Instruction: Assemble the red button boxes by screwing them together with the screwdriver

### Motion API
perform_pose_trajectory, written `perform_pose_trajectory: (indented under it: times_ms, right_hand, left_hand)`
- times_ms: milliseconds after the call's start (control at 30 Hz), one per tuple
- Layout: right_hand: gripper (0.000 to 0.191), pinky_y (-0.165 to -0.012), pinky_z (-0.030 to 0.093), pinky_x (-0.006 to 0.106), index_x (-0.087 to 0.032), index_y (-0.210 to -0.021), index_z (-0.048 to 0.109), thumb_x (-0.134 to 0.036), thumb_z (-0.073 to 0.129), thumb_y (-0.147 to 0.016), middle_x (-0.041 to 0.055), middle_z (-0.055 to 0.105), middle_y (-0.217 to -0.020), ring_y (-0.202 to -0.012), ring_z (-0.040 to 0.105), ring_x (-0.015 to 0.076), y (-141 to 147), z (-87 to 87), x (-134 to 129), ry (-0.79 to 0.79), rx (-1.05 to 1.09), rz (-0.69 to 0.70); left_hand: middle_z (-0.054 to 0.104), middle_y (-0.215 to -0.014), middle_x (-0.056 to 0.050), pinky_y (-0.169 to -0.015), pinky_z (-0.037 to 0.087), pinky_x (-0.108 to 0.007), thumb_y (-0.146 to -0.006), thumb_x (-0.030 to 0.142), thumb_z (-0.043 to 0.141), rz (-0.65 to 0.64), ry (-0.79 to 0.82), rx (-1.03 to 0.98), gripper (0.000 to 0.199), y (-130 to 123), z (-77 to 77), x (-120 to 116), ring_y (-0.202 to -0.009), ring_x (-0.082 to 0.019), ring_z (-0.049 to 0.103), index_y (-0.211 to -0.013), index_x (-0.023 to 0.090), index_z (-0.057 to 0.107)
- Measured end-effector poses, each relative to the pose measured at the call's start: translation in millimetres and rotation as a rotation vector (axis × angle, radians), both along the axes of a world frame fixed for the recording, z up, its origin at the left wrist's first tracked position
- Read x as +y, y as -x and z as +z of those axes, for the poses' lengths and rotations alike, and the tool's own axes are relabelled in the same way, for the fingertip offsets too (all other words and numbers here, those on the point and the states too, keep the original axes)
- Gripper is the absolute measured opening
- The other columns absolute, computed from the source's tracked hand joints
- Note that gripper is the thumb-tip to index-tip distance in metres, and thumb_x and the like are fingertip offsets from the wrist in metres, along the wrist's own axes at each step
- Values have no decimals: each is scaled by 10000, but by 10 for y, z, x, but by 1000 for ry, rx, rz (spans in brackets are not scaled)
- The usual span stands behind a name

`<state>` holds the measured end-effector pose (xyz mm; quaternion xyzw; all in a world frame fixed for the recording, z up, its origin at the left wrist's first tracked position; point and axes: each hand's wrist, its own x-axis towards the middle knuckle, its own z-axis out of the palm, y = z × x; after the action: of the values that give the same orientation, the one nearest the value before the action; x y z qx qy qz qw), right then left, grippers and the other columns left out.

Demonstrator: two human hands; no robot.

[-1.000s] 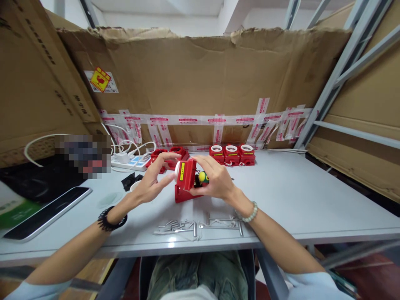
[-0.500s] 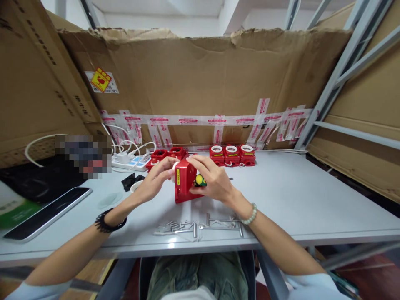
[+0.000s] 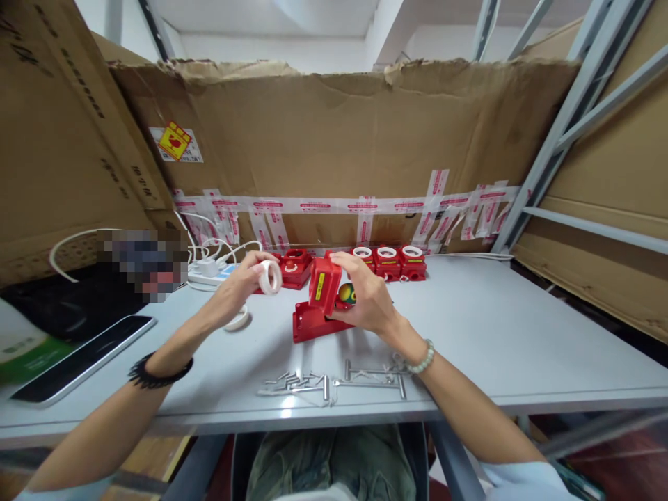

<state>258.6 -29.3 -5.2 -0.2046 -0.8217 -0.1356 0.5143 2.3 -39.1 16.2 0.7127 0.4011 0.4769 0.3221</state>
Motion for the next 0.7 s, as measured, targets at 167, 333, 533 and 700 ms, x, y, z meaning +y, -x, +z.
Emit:
perform_pose_trajectory:
  times_ms: [167,333,533,700]
  right_hand:
    - [903,-795,592,403,-268,-1442,237,-308,745,-695,115,583,-1240,-1028,641,261,-15,12,-13,81,146,-15]
    - [758,-792,580,429,-289,-1331,362,-290,749,-680,84,595,-1151,-965,629,260,11,60,-59,11,158,-53]
    - [727,-750,588,410,-254,-1266,387,-335,774,-656,95,578,-1108,-902,633,248,0,70,-46,-11,222,-99]
    - [703,-769,579,412,-253,-1243,392,-343,770,-657,95,569,-1118,-923,629,249,-5,71,-27,17,240,-101]
  left_hand:
    - [624,-958,-37,-743,449,-290,-878,461,538,28,-20,647,346,608,31,-341,-827,-205,588,-1139,234,544]
    - [623,-1072,-62,-812,442,-318,-840,439,566,165,61,925,490,1160,-318,-511,-929,-254,611,-1303,296,493]
    - [645,-988,-66,-781,446,-328,-754,514,624,230,63,918,413,1286,-509,-481,-890,-271,615,-1053,232,586]
    - [644,-966,-65,-751,453,-340,-798,500,593,238,16,943,344,1148,-434,-459,-815,-253,622,-991,215,593]
